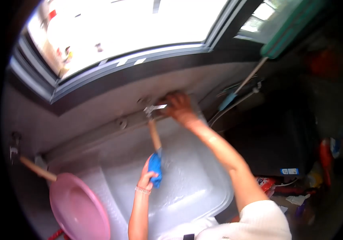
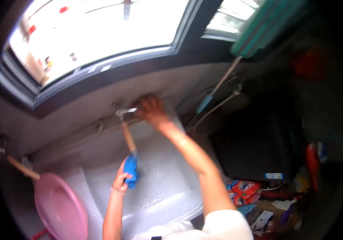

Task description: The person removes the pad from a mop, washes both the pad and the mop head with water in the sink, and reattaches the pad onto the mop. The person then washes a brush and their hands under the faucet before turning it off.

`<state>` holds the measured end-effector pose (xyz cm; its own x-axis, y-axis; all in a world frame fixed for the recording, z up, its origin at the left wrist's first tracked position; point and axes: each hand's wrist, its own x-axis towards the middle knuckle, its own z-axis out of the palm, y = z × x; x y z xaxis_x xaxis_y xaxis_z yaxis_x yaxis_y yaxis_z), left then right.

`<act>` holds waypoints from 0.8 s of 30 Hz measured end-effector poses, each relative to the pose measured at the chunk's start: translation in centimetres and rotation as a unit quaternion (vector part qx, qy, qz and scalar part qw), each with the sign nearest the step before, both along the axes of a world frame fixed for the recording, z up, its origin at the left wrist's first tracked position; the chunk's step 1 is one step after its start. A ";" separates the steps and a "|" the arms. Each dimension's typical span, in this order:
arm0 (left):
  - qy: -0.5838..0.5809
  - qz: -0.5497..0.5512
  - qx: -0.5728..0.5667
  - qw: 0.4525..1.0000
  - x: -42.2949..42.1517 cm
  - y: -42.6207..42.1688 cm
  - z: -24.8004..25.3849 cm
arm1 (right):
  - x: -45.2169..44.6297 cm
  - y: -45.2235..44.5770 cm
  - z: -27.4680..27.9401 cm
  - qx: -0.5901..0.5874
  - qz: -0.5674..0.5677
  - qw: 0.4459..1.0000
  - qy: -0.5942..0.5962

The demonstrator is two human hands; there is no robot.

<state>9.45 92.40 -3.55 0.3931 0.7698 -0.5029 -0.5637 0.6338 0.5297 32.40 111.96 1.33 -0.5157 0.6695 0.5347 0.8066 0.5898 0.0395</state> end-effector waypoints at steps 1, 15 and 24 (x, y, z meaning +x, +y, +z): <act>-0.028 -0.004 -0.011 1.000 -0.3 0.0 0.7 | -0.2 -0.1 0.0 0.026 -0.031 0.999 -0.010; -0.123 0.243 -0.105 0.957 1.6 1.4 -0.6 | -5.7 -19.5 -6.4 -0.578 -0.041 0.671 0.463; 0.137 0.358 -0.040 0.923 -0.2 1.3 -1.8 | -8.8 -17.7 -8.6 -0.669 -0.048 0.531 0.517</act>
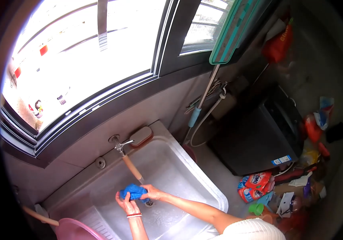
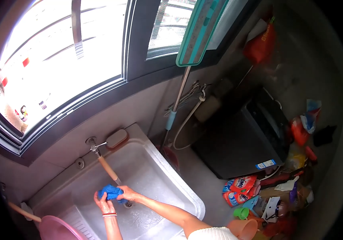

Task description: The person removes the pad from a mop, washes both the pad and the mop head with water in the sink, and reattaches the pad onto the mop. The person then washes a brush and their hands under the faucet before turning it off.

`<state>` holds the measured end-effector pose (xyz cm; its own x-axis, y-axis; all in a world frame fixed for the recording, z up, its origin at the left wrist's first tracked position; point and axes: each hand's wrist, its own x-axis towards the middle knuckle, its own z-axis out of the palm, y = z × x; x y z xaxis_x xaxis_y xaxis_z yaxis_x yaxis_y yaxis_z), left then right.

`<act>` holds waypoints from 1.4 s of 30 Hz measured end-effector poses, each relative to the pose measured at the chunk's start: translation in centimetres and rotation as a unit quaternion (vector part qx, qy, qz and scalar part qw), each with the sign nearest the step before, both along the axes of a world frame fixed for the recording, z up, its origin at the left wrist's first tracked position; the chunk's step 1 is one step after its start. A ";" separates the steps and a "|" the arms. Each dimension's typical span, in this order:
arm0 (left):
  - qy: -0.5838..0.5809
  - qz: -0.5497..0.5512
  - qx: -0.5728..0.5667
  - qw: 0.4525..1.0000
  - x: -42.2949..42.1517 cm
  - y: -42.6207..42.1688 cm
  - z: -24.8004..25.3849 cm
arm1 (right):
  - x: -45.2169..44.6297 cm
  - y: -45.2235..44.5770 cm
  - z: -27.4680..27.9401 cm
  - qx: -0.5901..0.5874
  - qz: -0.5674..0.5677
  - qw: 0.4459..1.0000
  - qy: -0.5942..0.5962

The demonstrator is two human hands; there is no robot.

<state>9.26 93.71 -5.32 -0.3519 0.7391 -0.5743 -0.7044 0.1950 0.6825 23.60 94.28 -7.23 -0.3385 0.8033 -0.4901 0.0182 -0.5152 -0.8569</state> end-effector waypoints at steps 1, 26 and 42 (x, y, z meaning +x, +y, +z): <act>0.042 -0.004 -0.015 0.999 -0.4 -0.4 -0.6 | 0.2 0.3 0.0 -0.024 -0.038 0.999 0.000; -0.289 -0.116 -0.099 0.945 2.6 -1.6 -6.4 | -4.5 1.0 0.1 0.073 -0.125 0.891 -0.429; -0.515 -0.356 -0.024 0.779 1.5 1.0 -3.8 | -0.5 -6.0 3.2 0.288 0.066 0.915 -0.273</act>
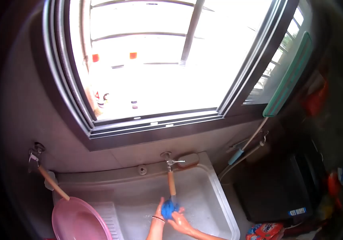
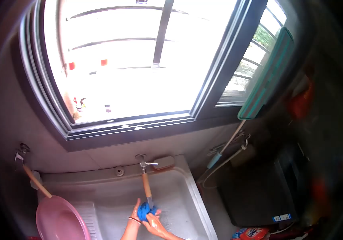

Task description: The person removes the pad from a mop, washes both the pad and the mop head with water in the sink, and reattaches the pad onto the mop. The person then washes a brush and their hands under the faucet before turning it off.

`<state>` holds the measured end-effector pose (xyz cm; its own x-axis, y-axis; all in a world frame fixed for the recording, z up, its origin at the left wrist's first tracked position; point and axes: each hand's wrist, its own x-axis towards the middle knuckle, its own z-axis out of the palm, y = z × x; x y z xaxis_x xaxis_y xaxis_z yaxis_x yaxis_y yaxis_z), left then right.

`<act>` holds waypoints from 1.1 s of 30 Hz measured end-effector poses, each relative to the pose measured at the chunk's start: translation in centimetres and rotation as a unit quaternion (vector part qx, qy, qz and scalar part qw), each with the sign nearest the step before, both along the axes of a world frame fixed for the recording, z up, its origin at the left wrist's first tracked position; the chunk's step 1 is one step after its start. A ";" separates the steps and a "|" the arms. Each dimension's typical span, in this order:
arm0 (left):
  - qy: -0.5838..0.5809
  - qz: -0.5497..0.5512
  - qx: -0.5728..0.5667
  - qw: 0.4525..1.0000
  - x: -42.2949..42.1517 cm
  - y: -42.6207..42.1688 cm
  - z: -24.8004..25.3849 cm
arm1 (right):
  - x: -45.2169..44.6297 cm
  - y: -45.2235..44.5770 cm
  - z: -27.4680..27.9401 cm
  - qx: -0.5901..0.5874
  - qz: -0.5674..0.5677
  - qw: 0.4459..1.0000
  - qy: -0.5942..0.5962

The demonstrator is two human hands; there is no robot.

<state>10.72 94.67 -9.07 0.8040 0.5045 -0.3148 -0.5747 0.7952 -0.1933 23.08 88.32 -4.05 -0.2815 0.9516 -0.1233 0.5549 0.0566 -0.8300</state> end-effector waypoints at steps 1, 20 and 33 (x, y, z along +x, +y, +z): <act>0.046 -0.029 -0.009 0.998 0.4 0.1 -1.1 | 0.4 -0.9 0.8 0.066 0.042 0.996 -0.035; 0.018 -0.049 -0.028 0.998 -0.3 -3.3 -6.1 | 2.1 15.7 14.4 0.238 -0.137 0.950 -0.148; 0.148 0.111 0.202 0.962 -1.4 -12.7 8.5 | -1.0 11.4 14.0 0.146 -0.115 0.982 0.034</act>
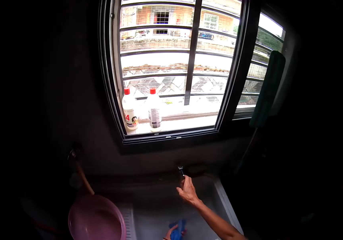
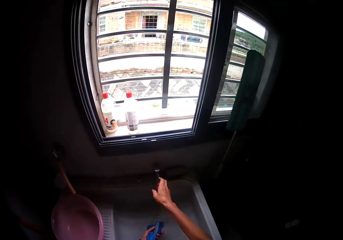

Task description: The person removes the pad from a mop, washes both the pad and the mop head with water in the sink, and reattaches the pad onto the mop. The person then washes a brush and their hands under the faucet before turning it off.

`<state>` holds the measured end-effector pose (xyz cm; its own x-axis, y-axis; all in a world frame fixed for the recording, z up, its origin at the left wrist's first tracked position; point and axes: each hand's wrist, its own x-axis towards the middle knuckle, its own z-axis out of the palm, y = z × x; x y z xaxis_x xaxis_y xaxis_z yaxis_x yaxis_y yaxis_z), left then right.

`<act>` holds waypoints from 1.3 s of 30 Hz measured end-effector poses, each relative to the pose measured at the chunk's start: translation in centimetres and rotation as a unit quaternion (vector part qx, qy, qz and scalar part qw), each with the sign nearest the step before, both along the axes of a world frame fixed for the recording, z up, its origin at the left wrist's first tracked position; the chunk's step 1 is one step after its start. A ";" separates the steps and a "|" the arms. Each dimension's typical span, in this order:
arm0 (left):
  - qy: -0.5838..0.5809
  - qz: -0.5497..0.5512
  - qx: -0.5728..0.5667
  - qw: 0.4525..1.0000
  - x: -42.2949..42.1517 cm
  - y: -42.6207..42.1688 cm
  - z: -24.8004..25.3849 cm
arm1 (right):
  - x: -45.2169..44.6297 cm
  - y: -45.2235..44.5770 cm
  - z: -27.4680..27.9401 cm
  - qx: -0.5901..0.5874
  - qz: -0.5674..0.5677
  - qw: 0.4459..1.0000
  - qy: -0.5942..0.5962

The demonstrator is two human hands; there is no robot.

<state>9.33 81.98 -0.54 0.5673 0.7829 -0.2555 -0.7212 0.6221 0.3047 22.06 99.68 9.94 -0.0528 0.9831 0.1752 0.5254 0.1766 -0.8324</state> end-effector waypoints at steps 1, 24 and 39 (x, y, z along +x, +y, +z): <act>0.036 -0.025 0.025 0.999 0.1 -0.3 1.2 | 1.4 -0.5 0.7 -0.028 0.043 0.999 0.019; 0.545 -0.416 0.309 0.659 2.9 2.5 1.3 | 7.8 -15.6 -4.2 0.091 0.360 0.861 -0.347; 0.777 0.018 0.591 0.216 3.9 1.3 7.0 | 7.2 -11.2 -3.0 -0.571 0.280 0.770 -0.052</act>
<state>13.26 83.31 6.44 0.5039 0.8185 0.2759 0.8253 -0.5505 0.1261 29.26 88.43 6.96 -0.4802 0.3115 -0.8200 0.7067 -0.4165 -0.5720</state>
